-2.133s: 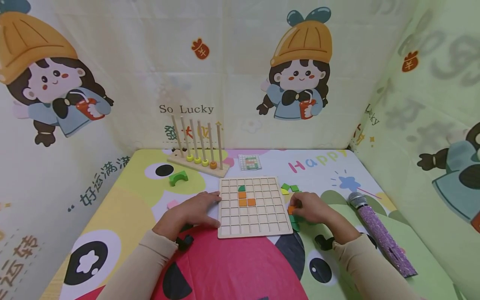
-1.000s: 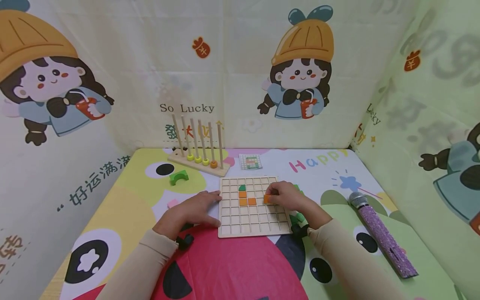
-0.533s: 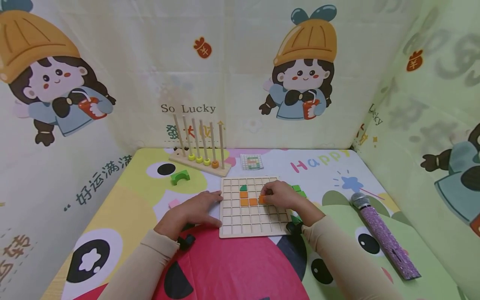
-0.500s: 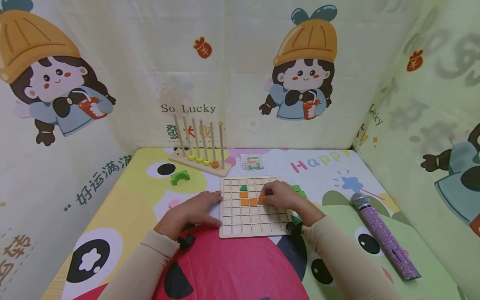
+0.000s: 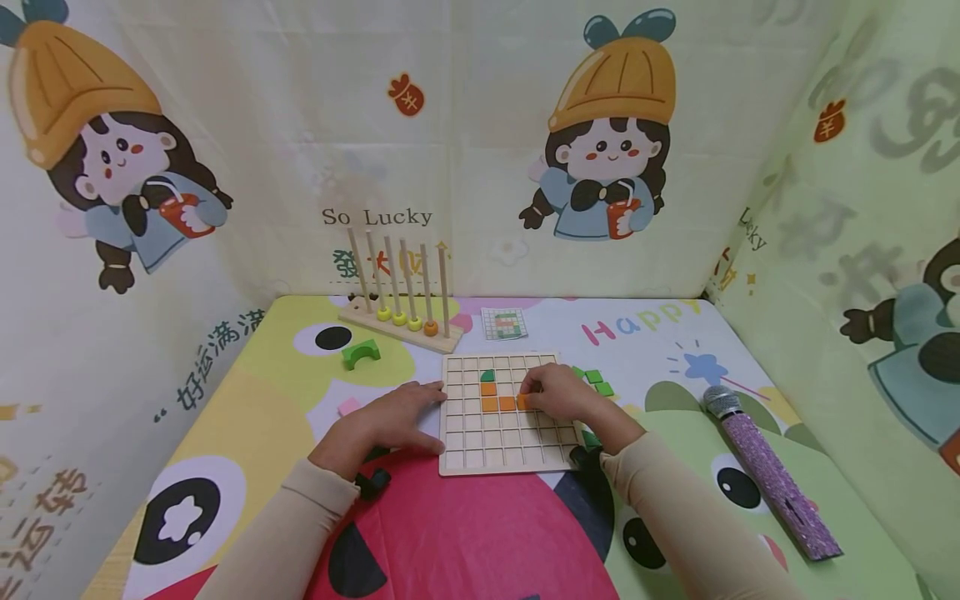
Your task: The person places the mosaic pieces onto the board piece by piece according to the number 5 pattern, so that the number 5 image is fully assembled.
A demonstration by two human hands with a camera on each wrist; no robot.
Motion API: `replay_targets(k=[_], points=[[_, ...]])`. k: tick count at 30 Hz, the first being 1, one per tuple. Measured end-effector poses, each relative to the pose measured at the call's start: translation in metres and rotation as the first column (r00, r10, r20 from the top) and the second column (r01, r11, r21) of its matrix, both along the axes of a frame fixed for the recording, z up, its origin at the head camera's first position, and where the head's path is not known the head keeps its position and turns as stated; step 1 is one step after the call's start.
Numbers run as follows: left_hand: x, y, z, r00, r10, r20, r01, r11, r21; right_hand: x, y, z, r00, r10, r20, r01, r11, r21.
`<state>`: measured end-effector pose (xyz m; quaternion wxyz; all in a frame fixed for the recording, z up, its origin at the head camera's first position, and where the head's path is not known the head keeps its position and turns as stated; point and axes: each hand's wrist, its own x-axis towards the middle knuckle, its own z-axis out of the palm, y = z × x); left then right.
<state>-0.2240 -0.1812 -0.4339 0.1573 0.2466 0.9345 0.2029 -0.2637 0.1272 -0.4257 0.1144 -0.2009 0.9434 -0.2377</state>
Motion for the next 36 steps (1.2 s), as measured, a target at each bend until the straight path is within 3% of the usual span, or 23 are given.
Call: replay_targets(k=[14, 20, 24, 29, 36], points=[[0.001, 0.004, 0.004, 1.0, 0.003, 0.008, -0.003, 1.0, 0.006, 0.005, -0.004, 0.001, 0.988, 0.032, -0.148, -0.02, 0.996, 0.087], [0.0, 0.003, 0.002, 1.0, 0.011, 0.016, -0.011, 1.0, 0.001, 0.006, -0.004, 0.005, 0.994, 0.007, -0.11, 0.004, 0.995, 0.098], [0.0, 0.002, 0.002, 1.0, 0.017, 0.023, -0.017, 1.0, 0.0, 0.005, 0.003, 0.009, 0.998, 0.005, -0.067, -0.002, 0.999, 0.04], [0.0, 0.002, 0.001, 0.999, 0.027, 0.027, -0.027, 1.0, -0.004, -0.001, 0.025, 0.009, 0.998, 0.012, -0.069, -0.013, 1.0, -0.023], [0.001, 0.003, 0.002, 0.999, 0.039, 0.033, -0.038, 0.999, -0.009, -0.014, 0.059, 0.004, 0.996, -0.071, -0.056, 0.071, 0.997, -0.005]])
